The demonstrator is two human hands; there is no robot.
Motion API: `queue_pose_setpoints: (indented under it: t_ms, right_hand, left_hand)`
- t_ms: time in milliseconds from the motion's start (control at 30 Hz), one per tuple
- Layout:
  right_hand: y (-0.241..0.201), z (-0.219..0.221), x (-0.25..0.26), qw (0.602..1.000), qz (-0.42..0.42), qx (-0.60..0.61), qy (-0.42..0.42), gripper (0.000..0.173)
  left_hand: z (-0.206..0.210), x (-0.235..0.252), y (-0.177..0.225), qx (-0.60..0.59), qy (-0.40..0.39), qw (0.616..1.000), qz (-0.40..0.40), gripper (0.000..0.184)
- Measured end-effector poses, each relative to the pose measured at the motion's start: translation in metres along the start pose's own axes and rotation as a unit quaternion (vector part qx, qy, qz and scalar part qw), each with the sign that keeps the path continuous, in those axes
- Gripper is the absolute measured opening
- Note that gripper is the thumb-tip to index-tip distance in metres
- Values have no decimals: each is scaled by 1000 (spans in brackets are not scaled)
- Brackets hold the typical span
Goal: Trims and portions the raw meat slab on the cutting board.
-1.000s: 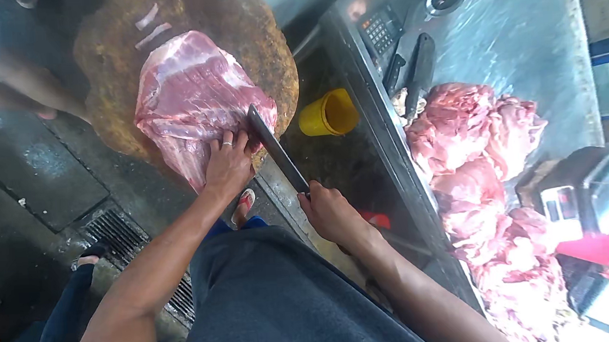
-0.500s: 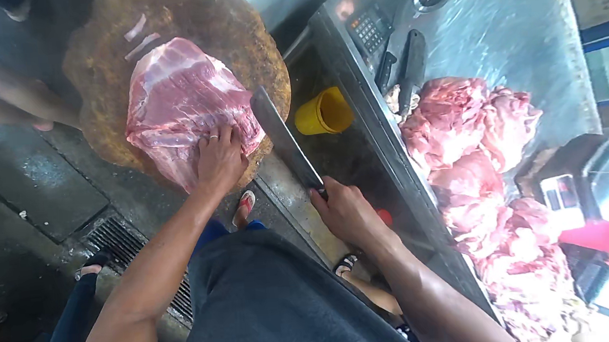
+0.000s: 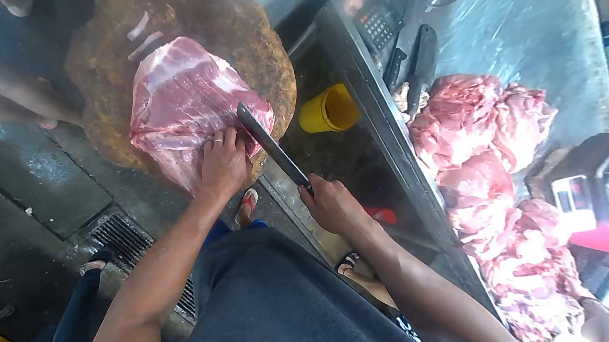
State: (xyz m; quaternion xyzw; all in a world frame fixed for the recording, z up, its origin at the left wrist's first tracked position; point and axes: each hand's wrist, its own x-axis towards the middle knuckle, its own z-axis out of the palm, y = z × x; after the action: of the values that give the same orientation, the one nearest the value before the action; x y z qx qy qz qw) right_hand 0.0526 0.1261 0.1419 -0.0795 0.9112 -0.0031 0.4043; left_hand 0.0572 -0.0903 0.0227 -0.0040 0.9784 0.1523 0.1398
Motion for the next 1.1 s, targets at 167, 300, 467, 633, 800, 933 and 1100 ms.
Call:
queue_pose_setpoints:
  t_ms: [167, 300, 467, 633, 800, 933, 1100]
  right_hand:
    - [-4, 2, 1, 999, 28, 12, -13, 35]
    - [-7, 11, -4, 997, 45, 53, -16, 37]
    - [-8, 32, -7, 991, 50, 124, -7, 37]
    - [-3, 41, -5, 978, 57, 200, -10, 36]
    - [23, 36, -7, 954, 65, 291, -22, 35]
    - [38, 24, -9, 919, 2, 395, 24, 29]
    - [68, -13, 21, 904, -64, 419, 59, 25]
  left_hand:
    - [1, 1, 5, 12, -5, 1000, -1, 56]
    - [2, 0, 9, 13, -9, 1000, -2, 56]
    - [0, -4, 9, 5, -15, 1000, -3, 62]
    - [-1, -8, 5, -9, 0, 1000, 6, 65]
    - [-7, -4, -6, -44, -15, 999, 14, 64]
    - [-17, -15, -3, -184, 38, 982, -25, 56]
    - [-26, -48, 24, -521, -86, 843, -102, 39]
